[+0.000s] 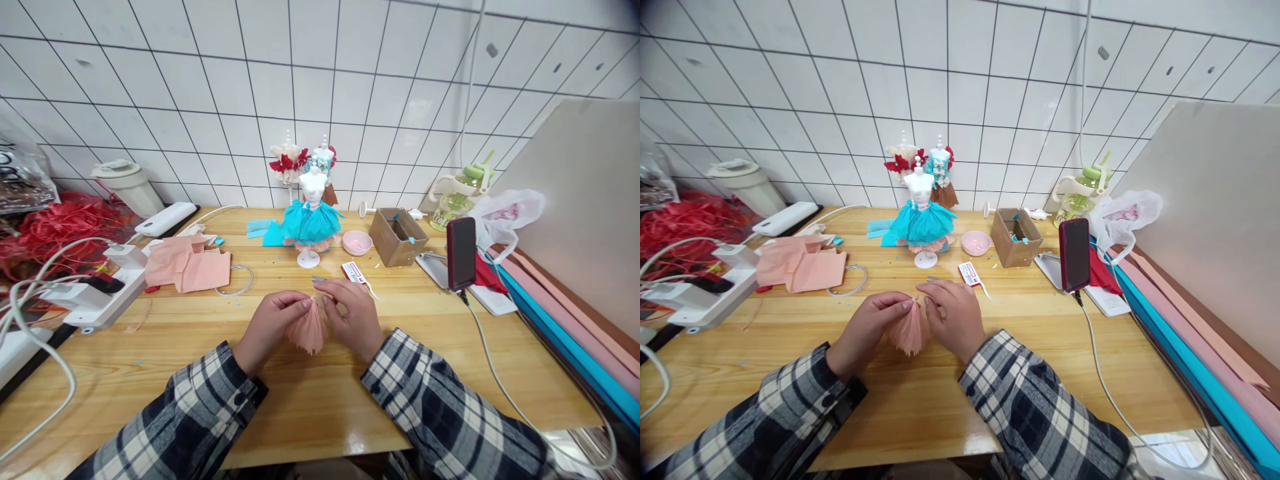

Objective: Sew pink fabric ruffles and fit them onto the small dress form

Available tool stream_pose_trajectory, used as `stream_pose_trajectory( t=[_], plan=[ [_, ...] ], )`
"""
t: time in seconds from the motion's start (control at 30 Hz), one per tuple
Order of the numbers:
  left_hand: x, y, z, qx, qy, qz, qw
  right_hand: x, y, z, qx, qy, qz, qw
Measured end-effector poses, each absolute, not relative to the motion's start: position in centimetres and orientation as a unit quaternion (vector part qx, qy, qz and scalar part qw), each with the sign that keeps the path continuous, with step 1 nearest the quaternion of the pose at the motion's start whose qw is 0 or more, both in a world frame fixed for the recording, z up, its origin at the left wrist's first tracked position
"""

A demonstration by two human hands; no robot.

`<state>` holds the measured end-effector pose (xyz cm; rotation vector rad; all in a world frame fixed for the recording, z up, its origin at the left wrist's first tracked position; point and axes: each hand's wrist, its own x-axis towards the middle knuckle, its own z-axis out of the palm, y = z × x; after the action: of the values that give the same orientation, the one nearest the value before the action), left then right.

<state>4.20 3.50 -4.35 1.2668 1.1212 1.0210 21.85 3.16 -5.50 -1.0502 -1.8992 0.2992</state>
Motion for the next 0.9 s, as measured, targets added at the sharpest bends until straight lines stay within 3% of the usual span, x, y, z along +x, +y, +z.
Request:
stream_pose_trajectory(
  t=[0.13,0.37,0.63,0.77,0.9],
  plan=[
    [4.2,3.7,-4.5,0.548,0.471,0.42,0.549,22.3,3.6,-5.6,-0.451,-0.735,0.173,0.476],
    [4.0,4.1,-5.1,0.576,0.465,0.399,0.541,21.5,4.3,-6.3,-0.411,-0.603,0.489,0.478],
    [4.1,4.2,-5.2,0.581,0.451,0.381,0.559,21.6,4.6,-6.5,-0.409,-0.548,0.546,0.483],
    [4.1,4.1,-5.3,0.527,0.415,0.393,0.629,22.0,4.5,-6.3,-0.369,-0.475,0.615,0.51],
    [4.2,3.8,-5.2,0.452,0.381,0.405,0.697,22.0,4.3,-6.2,-0.333,-0.47,0.665,0.476]
  ],
)
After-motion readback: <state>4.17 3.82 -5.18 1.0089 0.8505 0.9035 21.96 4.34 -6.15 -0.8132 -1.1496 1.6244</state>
